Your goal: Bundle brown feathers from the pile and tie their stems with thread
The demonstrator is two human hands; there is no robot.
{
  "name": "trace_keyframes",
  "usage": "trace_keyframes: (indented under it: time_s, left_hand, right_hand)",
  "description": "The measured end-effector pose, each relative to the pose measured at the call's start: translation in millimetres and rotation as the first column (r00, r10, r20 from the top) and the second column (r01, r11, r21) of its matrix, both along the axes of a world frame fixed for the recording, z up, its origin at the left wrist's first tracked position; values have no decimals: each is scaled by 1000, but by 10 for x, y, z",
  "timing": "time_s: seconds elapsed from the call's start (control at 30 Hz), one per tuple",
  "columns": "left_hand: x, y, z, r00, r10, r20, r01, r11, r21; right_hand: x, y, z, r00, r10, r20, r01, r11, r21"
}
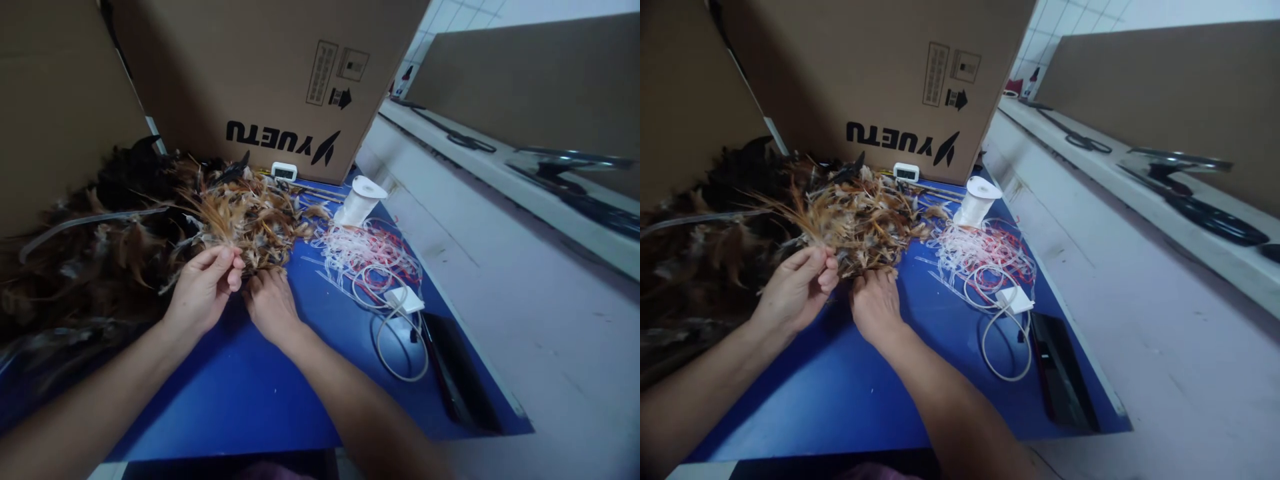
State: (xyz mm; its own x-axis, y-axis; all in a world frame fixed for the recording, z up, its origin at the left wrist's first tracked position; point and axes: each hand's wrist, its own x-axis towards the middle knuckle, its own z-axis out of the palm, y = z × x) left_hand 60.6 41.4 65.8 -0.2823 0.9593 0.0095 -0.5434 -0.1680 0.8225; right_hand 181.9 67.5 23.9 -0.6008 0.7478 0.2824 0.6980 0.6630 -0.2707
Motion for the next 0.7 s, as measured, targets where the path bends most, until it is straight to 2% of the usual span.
trace_keyframes:
  time_s: [0.07,0.17,0.27,0.37,0.5,0.7]
  left_hand:
    - [-21,-27,-27,999,-1,-35,1,1000,0]
    - [-55,-53,-45,997,-32,-75,30,999,-20]
    - [-78,-45,-73,986,-104,-134,94,992,-79]
    - [-97,-15,-121,961,-182,-209,161,980,-116]
    - [-113,9,-182,924,-276,-265,241,958,-156]
    - [-75,9,-251,849,-443,-288,392,894,-219]
  right_hand:
    - [37,27,14,999,-3,-46,1,999,-37]
    - [178,77,60,959,-42,-280,-14,981,-195]
    - [354,131,112,856,-150,-495,-76,910,-407]
    - [467,182,149,739,-259,-622,-171,821,-545]
    - [494,227,177,611,-334,-718,-320,725,-609]
    - [496,241,221,449,-428,-785,-484,622,-616]
